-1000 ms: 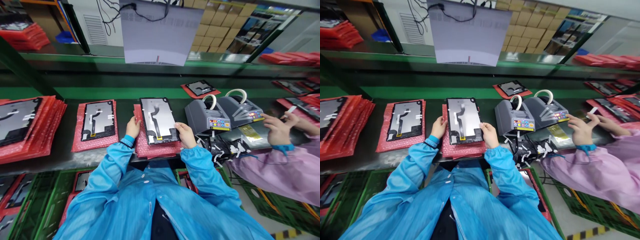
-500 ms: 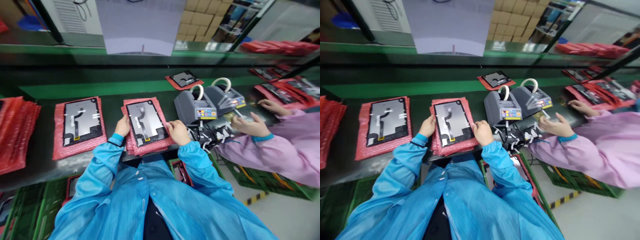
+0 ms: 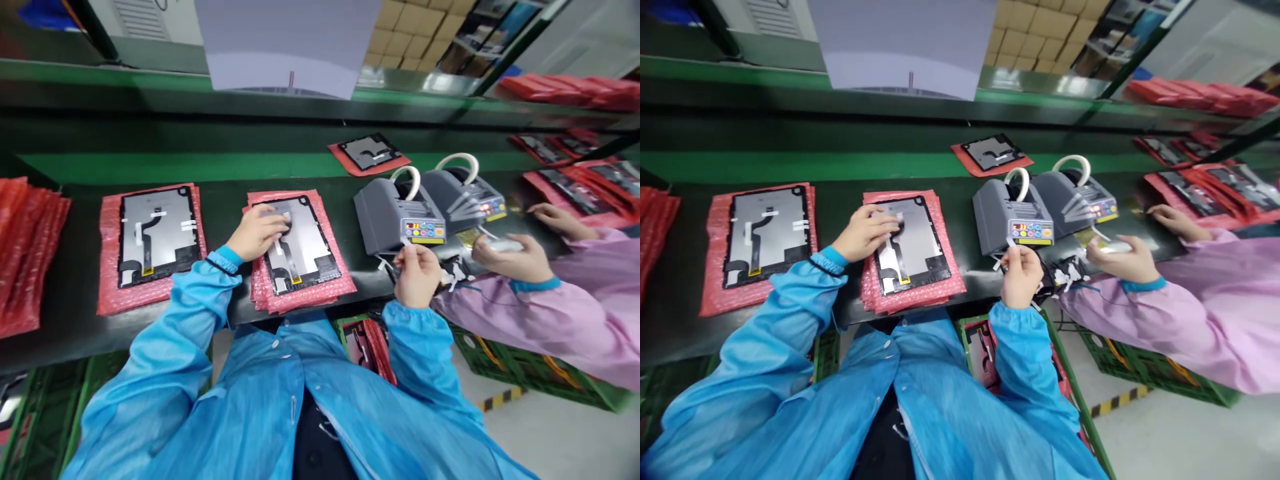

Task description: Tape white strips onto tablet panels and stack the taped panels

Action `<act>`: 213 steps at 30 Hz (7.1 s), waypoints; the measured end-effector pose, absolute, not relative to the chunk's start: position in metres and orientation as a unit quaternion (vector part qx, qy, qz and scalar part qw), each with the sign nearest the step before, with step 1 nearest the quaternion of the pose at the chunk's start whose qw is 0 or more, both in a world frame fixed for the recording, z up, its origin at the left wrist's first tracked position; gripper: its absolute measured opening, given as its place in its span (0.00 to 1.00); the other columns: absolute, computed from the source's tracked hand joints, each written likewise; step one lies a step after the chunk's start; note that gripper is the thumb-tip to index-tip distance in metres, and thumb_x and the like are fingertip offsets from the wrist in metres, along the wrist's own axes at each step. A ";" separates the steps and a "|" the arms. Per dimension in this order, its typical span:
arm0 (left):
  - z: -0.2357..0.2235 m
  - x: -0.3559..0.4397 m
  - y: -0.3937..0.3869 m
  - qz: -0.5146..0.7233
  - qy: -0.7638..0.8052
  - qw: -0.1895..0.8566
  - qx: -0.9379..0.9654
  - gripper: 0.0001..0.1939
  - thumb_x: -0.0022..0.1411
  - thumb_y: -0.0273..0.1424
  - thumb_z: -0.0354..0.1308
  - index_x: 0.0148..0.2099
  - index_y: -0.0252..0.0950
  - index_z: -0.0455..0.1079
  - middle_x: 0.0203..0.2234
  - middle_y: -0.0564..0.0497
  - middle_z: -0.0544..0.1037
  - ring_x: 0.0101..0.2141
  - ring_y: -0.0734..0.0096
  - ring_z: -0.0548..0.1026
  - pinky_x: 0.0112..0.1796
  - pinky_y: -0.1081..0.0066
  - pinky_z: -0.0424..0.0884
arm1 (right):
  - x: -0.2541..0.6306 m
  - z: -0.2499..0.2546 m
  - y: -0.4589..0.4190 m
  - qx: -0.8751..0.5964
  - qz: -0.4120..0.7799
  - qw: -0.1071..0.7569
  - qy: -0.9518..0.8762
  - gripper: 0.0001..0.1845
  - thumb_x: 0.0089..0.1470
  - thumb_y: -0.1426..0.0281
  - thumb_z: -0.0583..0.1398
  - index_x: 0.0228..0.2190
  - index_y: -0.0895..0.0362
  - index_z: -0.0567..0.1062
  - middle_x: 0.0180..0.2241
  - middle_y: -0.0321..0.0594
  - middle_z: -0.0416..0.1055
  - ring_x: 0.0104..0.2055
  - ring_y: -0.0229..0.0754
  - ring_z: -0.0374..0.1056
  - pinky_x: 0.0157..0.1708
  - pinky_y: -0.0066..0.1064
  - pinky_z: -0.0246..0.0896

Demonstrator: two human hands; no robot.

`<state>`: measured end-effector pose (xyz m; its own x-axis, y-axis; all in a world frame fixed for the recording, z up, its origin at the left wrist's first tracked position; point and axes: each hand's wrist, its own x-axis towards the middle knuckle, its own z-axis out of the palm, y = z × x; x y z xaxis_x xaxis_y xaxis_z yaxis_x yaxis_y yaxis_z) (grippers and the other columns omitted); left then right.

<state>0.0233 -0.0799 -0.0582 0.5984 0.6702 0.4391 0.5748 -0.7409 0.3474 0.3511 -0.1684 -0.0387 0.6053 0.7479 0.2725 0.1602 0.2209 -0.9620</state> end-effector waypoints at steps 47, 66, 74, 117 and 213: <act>-0.047 0.103 -0.084 0.132 0.291 0.099 0.942 0.28 0.62 0.50 0.54 0.58 0.40 0.69 0.59 0.42 0.68 0.61 0.50 0.59 0.63 0.43 0.39 | 0.387 -0.063 -0.193 -0.671 0.340 0.604 -0.265 0.32 0.35 0.40 0.62 0.25 0.56 0.70 0.18 0.33 0.66 0.17 0.31 0.58 0.15 0.24 0.51; -0.031 0.126 -0.081 0.187 0.274 0.116 0.936 0.24 0.65 0.47 0.49 0.51 0.34 0.72 0.49 0.40 0.74 0.51 0.54 0.67 0.56 0.52 0.60 | 0.388 -0.066 -0.172 -0.626 0.183 0.704 -0.282 0.26 0.44 0.51 0.62 0.35 0.52 0.57 0.30 0.34 0.71 0.28 0.34 0.68 0.20 0.22 0.55; -0.025 0.123 -0.084 0.247 0.297 0.106 0.916 0.18 0.66 0.41 0.50 0.44 0.34 0.74 0.42 0.42 0.76 0.45 0.57 0.69 0.50 0.54 0.65 | 0.393 -0.074 -0.159 -0.630 0.165 0.711 -0.266 0.30 0.42 0.52 0.65 0.35 0.51 0.53 0.26 0.29 0.68 0.26 0.35 0.68 0.21 0.24 0.55; -0.030 0.135 -0.099 0.102 0.629 0.201 0.744 0.12 0.63 0.34 0.53 0.35 0.34 0.76 0.40 0.41 0.73 0.49 0.50 0.64 0.49 0.54 0.63 | 0.293 -0.066 -0.087 -0.563 0.427 0.380 -0.597 0.27 0.39 0.69 0.64 0.35 0.51 0.51 0.21 0.24 0.66 0.24 0.37 0.67 0.31 0.33 0.62; -0.069 0.026 -0.132 0.558 0.570 0.431 0.422 0.04 0.53 0.27 0.59 0.33 0.35 0.68 0.26 0.55 0.73 0.31 0.74 0.72 0.42 0.70 0.69 | 0.246 -0.047 -0.080 -0.474 0.471 0.498 -0.552 0.23 0.40 0.57 0.63 0.37 0.57 0.72 0.34 0.41 0.77 0.39 0.47 0.72 0.44 0.42 0.66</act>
